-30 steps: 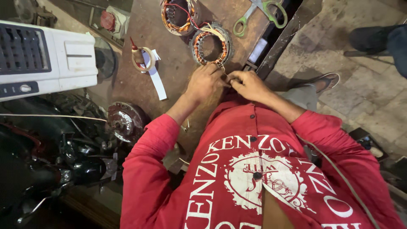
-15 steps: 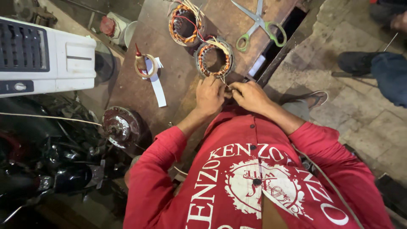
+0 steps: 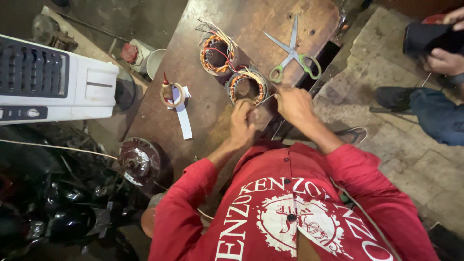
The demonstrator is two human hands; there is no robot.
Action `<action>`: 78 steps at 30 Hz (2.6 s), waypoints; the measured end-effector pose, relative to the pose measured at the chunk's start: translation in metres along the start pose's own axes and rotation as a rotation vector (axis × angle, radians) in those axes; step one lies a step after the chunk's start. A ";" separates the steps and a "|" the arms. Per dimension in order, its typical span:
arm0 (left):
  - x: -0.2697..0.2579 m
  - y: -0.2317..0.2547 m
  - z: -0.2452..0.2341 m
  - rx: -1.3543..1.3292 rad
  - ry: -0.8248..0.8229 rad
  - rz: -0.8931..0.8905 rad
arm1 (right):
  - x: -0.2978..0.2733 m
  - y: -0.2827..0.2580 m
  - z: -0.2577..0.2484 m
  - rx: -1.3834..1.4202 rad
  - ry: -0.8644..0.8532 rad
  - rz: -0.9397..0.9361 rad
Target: The person works on a motor stator placed on a wooden table. They use a hammer to tap the stator core and use scissors to cut wires. The person also uses their hands to arrange and adjust the copper windings.
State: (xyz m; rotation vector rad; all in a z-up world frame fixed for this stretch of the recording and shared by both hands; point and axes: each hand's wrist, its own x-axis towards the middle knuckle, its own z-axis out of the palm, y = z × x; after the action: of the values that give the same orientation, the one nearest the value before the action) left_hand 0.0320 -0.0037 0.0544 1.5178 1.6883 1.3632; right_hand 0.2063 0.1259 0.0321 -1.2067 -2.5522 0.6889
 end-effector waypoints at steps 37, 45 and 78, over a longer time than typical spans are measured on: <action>-0.046 -0.016 -0.026 0.455 0.231 -0.351 | -0.008 -0.052 -0.001 0.522 -0.232 -0.443; -0.048 -0.050 -0.014 -0.089 0.155 -0.517 | -0.023 -0.066 0.014 0.667 -0.374 -0.402; -0.060 -0.060 -0.003 -0.662 0.370 -0.870 | -0.017 -0.065 0.000 0.727 -0.297 -0.513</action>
State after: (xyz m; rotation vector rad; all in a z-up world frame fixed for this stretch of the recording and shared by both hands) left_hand 0.0185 -0.0542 -0.0128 0.1166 1.5479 1.4879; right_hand 0.1741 0.0772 0.0653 -0.2178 -2.2978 1.5388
